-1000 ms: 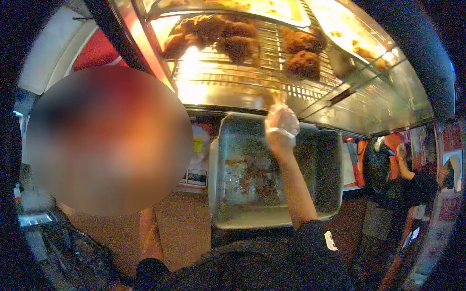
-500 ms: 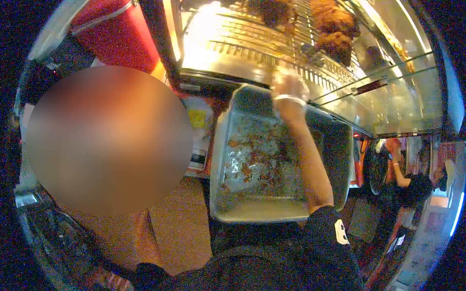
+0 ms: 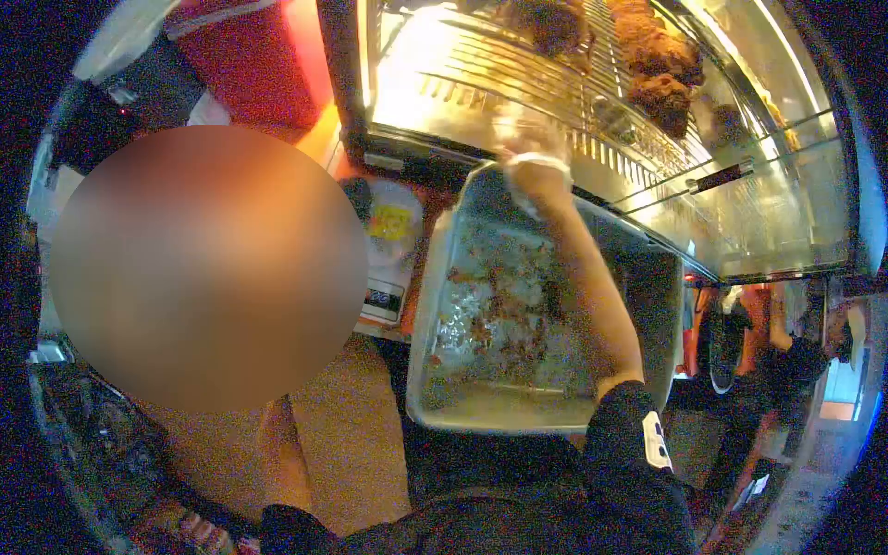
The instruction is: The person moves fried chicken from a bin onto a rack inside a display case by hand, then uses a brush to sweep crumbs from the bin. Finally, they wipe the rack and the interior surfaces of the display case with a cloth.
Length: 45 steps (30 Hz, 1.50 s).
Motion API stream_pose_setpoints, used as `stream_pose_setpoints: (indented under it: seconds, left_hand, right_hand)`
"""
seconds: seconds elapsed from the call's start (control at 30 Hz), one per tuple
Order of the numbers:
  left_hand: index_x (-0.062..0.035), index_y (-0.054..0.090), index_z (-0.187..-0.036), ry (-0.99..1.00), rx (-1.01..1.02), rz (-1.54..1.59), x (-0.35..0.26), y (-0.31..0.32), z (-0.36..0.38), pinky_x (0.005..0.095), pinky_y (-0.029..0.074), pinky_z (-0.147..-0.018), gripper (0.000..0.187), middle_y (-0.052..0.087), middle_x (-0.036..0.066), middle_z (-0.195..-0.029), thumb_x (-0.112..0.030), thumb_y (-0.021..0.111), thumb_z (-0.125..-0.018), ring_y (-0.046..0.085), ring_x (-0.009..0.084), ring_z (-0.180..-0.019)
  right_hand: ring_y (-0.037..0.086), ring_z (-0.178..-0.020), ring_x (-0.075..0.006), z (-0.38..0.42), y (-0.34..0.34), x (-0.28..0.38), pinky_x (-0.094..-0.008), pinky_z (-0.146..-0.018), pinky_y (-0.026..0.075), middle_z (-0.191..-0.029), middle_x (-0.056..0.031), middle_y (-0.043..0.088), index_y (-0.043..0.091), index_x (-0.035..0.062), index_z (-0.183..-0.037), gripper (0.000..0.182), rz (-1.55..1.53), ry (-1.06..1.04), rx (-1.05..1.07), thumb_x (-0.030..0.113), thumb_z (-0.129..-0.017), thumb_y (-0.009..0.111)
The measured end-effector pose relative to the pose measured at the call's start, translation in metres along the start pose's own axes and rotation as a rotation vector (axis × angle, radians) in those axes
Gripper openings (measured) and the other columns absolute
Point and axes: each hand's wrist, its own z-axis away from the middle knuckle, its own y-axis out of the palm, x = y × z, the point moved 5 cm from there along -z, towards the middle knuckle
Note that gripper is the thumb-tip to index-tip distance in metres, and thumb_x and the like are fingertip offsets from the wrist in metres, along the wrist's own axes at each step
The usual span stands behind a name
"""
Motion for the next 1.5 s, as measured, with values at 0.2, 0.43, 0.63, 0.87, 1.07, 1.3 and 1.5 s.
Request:
stream_pose_setpoints:
  seconds: [0.2, 0.43, 0.63, 0.87, 1.07, 1.3, 1.5]
  left_hand:
    - [0.0058, 0.057, -0.101, 0.109, 0.015, -0.008, 0.01, 0.003, -0.003, 0.0484, 0.042, -0.079, 0.036, 0.057, 0.023, -0.097, -0.024, 0.053, -0.081, 0.053, 0.0417, -0.091]
    - [0.0064, 0.056, -0.102, 0.051, 0.081, -0.048, -0.006, -0.003, -0.005, 0.0467, 0.042, -0.08, 0.032, 0.057, 0.023, -0.098, -0.018, 0.054, -0.08, 0.053, 0.0406, -0.092]
    - [0.0066, 0.057, -0.1, 0.051, 0.049, -0.092, -0.014, -0.008, -0.003, 0.0448, 0.043, -0.08, 0.027, 0.059, 0.022, -0.098, -0.015, 0.053, -0.084, 0.056, 0.0378, -0.092]
    - [0.0061, 0.06, -0.097, 0.059, 0.036, -0.041, -0.039, -0.013, -0.007, 0.0436, 0.045, -0.079, 0.027, 0.062, 0.022, -0.093, -0.016, 0.052, -0.085, 0.059, 0.0351, -0.088]
    - [0.0073, 0.059, -0.096, -0.167, 0.075, 0.063, -0.003, -0.003, 0.002, 0.0438, 0.045, -0.079, 0.027, 0.061, 0.023, -0.093, -0.017, 0.052, -0.085, 0.058, 0.0368, -0.089]
    - [0.0078, 0.056, -0.1, 0.045, 0.06, 0.037, -0.02, -0.008, -0.004, 0.0458, 0.045, -0.079, 0.029, 0.06, 0.025, -0.097, -0.017, 0.053, -0.085, 0.057, 0.0394, -0.091]
    - [0.0083, 0.054, -0.103, -0.05, 0.052, 0.108, 0.014, 0.001, 0.008, 0.0439, 0.046, -0.079, 0.03, 0.059, 0.024, -0.098, -0.017, 0.053, -0.087, 0.058, 0.0373, -0.091]
  right_hand:
    - [0.063, -0.08, -0.0294, -0.062, -0.034, 0.087, -0.0378, -0.074, 0.049, -0.081, -0.0109, 0.066, 0.062, 0.0117, -0.085, 0.019, 0.003, -0.149, 0.013, 0.024, -0.082, 0.048]
    - [0.061, -0.091, -0.0274, -0.016, -0.032, 0.077, -0.0374, -0.084, 0.048, -0.099, -0.0113, 0.065, 0.064, 0.0127, -0.106, 0.031, 0.099, -0.478, -0.494, 0.023, -0.085, 0.044]
    - [0.064, -0.089, -0.0249, -0.066, -0.001, 0.066, -0.0347, -0.078, 0.05, -0.09, -0.0116, 0.068, 0.07, 0.013, -0.081, 0.022, -0.058, 0.097, 0.17, 0.02, -0.079, 0.049]
    - [0.06, -0.1, -0.028, -0.094, 0.034, 0.073, -0.0382, -0.085, 0.047, -0.104, -0.0132, 0.065, 0.068, 0.0099, -0.089, 0.026, -0.162, 0.15, 0.323, 0.02, -0.082, 0.045]
    - [0.058, -0.102, -0.0291, -0.12, 0.039, 0.052, -0.0388, -0.088, 0.045, -0.105, -0.0141, 0.063, 0.066, 0.0081, -0.095, 0.026, -0.116, 0.076, 0.074, 0.02, -0.083, 0.045]
    - [0.057, -0.102, -0.0296, -0.138, 0.046, 0.039, -0.0398, -0.09, 0.043, -0.105, -0.0144, 0.062, 0.064, 0.0069, -0.097, 0.026, -0.023, 0.028, -0.06, 0.019, -0.082, 0.046]
    - [0.055, -0.101, -0.03, -0.131, 0.044, 0.039, -0.0407, -0.091, 0.041, -0.104, -0.0147, 0.061, 0.063, 0.0059, -0.099, 0.027, 0.041, -0.002, -0.094, 0.019, -0.082, 0.047]
